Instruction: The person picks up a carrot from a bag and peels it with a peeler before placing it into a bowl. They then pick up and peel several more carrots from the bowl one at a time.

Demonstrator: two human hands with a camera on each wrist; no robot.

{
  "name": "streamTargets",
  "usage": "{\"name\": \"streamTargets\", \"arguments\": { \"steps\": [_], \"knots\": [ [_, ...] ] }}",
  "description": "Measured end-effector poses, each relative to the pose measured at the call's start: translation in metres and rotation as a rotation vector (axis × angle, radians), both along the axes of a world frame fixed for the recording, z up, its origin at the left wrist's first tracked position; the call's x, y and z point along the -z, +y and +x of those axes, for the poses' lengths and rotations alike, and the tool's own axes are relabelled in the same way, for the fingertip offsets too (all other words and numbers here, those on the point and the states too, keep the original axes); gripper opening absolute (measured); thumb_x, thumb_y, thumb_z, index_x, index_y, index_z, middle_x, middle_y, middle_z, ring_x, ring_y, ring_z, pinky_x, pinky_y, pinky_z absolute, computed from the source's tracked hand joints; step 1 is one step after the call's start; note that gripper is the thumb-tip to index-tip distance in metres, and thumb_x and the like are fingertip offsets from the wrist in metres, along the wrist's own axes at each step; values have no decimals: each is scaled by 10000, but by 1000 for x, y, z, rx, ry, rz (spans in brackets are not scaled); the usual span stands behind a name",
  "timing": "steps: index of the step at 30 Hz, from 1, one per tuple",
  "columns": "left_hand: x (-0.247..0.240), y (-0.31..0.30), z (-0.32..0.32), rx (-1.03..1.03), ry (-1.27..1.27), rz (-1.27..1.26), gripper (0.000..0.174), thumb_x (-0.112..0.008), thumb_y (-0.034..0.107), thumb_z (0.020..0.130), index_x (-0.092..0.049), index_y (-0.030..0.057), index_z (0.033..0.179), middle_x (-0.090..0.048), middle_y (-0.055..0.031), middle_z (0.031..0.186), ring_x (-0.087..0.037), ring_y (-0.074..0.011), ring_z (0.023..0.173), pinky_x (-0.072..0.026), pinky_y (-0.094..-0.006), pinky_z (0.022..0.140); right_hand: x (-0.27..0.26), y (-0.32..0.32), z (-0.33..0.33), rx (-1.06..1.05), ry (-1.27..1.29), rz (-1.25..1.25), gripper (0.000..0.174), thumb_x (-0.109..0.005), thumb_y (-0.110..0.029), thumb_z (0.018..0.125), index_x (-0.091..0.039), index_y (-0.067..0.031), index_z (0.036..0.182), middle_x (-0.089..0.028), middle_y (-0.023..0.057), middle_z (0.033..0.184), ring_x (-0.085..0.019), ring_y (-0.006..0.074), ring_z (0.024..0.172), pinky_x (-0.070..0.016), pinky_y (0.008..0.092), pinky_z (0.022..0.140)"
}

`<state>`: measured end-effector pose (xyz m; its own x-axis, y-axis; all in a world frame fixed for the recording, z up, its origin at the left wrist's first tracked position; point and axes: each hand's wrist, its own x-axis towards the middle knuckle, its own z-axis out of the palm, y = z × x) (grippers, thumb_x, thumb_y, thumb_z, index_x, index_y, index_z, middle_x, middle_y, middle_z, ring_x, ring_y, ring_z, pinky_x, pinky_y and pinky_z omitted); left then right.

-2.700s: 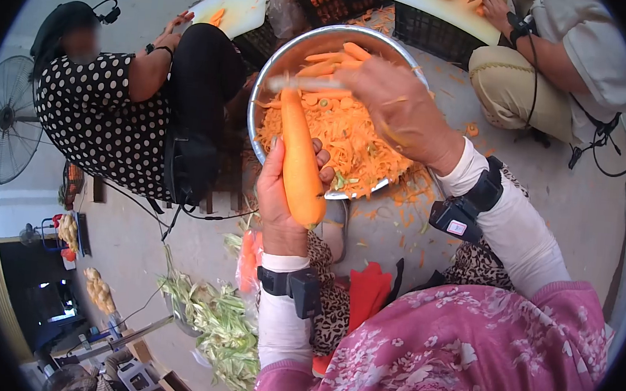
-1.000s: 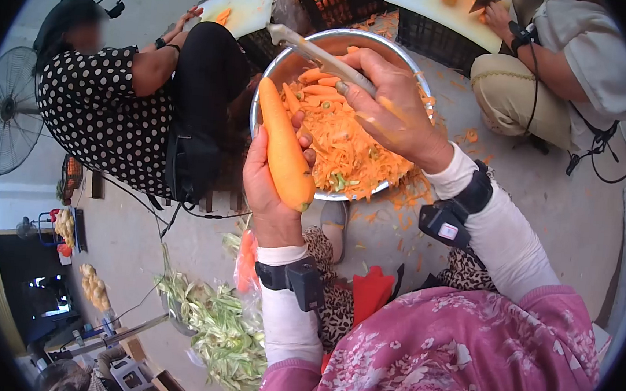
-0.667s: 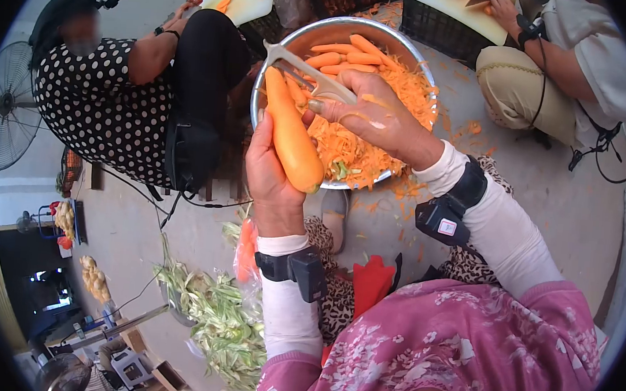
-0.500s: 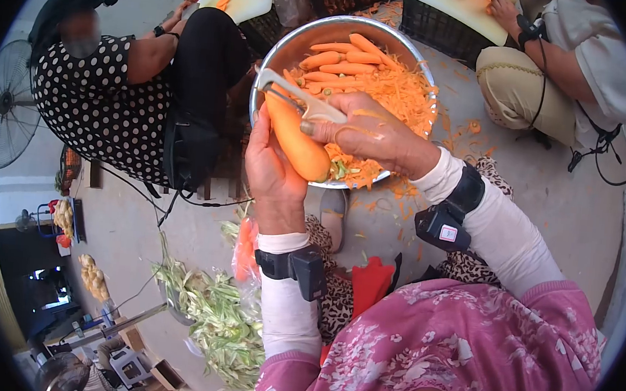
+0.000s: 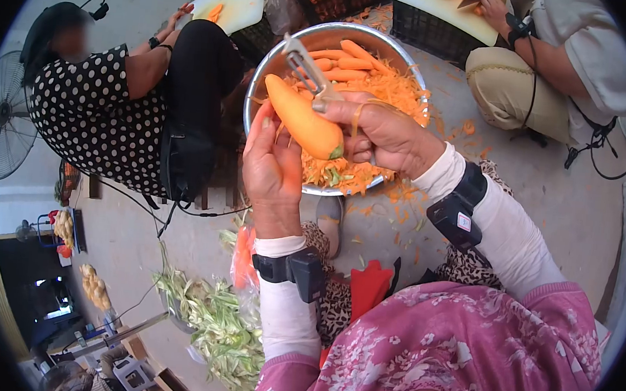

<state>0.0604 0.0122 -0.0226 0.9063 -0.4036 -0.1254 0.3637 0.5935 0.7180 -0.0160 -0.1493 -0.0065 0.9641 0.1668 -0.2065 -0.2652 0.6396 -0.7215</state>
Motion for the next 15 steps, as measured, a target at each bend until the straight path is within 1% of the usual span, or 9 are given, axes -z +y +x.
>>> {"name": "streamTargets", "arguments": {
  "steps": [1, 2, 3, 5, 6, 8, 9, 11, 15],
  "knots": [
    [-1, 0, -1, -14, 41, 98, 365, -482, 105, 953, -440, -2, 1300, -552, -140, 1222, -518, -233, 1118, -400, -382, 971, 0, -5, 0, -14, -10, 127, 467, -605, -280, 896, -469, -75, 1293, -528, -41, 733, -345, -16, 427, -275, 142, 351],
    [-2, 0, -1, -27, 82, 197, 383, -511, 69, 935, -437, -1, 1304, -566, -139, 1196, -530, -224, 1082, -413, -364, 934, -2, -8, -1, -12, -57, 127, 392, -565, -272, 922, -497, -82, 1258, -534, -43, 733, -334, -20, 420, -284, 143, 344],
    [-2, 1, -2, -24, 78, 196, 383, -511, 69, 935, -437, -1, 1304, -566, -139, 1196, -530, -224, 1082, -413, -364, 934, -4, -10, -2, -9, -62, 126, 392, -565, -272, 922, -497, -82, 1258, -534, -43, 733, -334, -20, 420, -284, 143, 344],
    [-1, 1, -2, -25, 86, 247, 418, -563, 36, 898, -452, 16, 1300, -595, -121, 1150, -553, -197, 987, -419, -328, 858, -4, -13, -4, 18, -68, 150, 359, -562, -271, 924, -509, -88, 1229, -533, -43, 729, -332, -18, 419, -293, 141, 348],
    [-1, 1, -3, -21, 81, 246, 418, -563, 36, 898, -452, 16, 1300, -595, -121, 1150, -553, -197, 987, -419, -328, 858, -4, -14, -6, 22, -72, 148, 359, -562, -271, 924, -509, -88, 1229, -533, -43, 729, -332, -18, 419, -293, 141, 348],
    [0, 2, -3, -42, 100, 254, 390, -598, 24, 876, -502, 31, 1254, -617, -102, 1103, -569, -174, 929, -431, -302, 800, -4, -14, -7, 52, -38, 163, 348, -565, -275, 923, -517, -78, 1205, -534, -40, 731, -331, -18, 419, -296, 140, 347],
    [2, 3, -1, -43, 98, 253, 390, -598, 24, 876, -502, 31, 1254, -617, -102, 1103, -569, -174, 929, -431, -302, 800, -5, -14, -8, 51, -40, 162, 348, -565, -275, 923, -517, -78, 1205, -534, -40, 731, -331, -18, 419, -296, 140, 347],
    [6, 4, 1, -28, 104, 234, 339, -616, 23, 863, -550, 44, 1195, -620, -81, 1081, -569, -152, 894, -438, -288, 760, -7, -14, -9, 62, -72, 149, 259, -599, -298, 899, -547, -99, 1055, -533, -45, 727, -333, -12, 425, -281, 142, 365],
    [6, 1, -1, -49, 91, 283, 303, -621, 21, 857, -570, 44, 1155, -617, -68, 1068, -570, -142, 890, -442, -275, 735, -10, -11, -12, 99, -71, 116, 283, -620, -303, 888, -546, -93, 1062, -537, -40, 736, -346, -9, 432, -284, 145, 370]
  ]
}}
